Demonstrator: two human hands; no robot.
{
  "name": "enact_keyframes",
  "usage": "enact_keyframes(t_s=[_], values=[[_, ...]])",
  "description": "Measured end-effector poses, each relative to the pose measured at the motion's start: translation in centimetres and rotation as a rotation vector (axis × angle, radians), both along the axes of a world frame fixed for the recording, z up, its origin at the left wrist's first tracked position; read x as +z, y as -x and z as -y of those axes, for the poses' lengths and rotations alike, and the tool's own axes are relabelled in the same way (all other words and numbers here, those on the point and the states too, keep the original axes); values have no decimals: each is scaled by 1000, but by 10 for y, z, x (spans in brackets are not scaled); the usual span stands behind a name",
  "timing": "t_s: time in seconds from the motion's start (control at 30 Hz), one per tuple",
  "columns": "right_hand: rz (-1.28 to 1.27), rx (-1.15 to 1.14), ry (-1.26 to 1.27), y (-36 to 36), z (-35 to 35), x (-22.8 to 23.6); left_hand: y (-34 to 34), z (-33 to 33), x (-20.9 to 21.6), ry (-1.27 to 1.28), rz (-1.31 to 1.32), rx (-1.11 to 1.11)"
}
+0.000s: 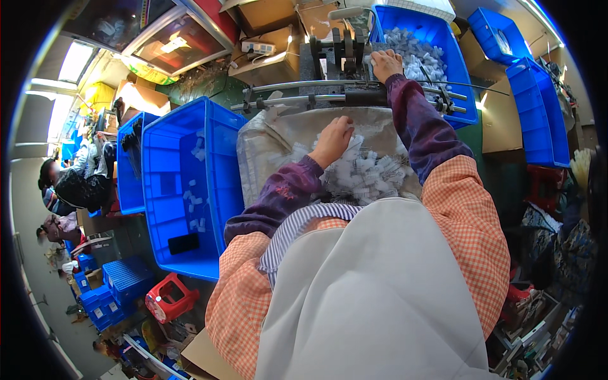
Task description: The person repeatedly picks small white items from a pile on a table and places them into a blue bin. The task involves continuous hand-based sorting of these small components in a workshop setting.
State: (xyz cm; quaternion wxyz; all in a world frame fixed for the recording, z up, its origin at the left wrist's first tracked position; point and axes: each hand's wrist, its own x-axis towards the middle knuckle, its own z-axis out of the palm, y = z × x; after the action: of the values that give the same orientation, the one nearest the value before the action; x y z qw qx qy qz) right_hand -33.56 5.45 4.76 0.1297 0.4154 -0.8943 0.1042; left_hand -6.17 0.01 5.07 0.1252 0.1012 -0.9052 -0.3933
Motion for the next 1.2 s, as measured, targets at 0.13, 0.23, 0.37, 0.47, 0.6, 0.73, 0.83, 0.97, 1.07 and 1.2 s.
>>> enact_keyframes(t_s=[0.13, 0.23, 0.37, 0.47, 0.6, 0.73, 0.83, 0.97, 1.07, 1.2], values=[[79, 2, 23, 4, 1, 1, 4, -4, 3, -21, -163, 72], [157, -97, -25, 3, 5, 2, 2, -6, 8, -33, -109, 92], [141, -249, -124, 3, 2, 9, 0, -9, 20, -20, 9, 121], [62, -302, -146, -11, -11, 18, -2, -3, 19, -15, 32, 88], [50, -273, -72, -18, -14, 12, 1, -5, 13, 20, -63, 114], [38, -261, -41, -29, 2, 5, 3, -8, 11, 35, -192, 75], [60, -218, -30, -43, 23, 6, 4, -9, 10, 4, -226, 44], [62, -182, -17, -54, 37, 5, 3, -8, 11, -29, -214, 21], [47, -165, -28, -52, 33, 7, 1, -4, 11, -48, -190, 24], [-9, -184, -50, -35, 12, 2, 4, -1, 16, 80, -275, 78]])
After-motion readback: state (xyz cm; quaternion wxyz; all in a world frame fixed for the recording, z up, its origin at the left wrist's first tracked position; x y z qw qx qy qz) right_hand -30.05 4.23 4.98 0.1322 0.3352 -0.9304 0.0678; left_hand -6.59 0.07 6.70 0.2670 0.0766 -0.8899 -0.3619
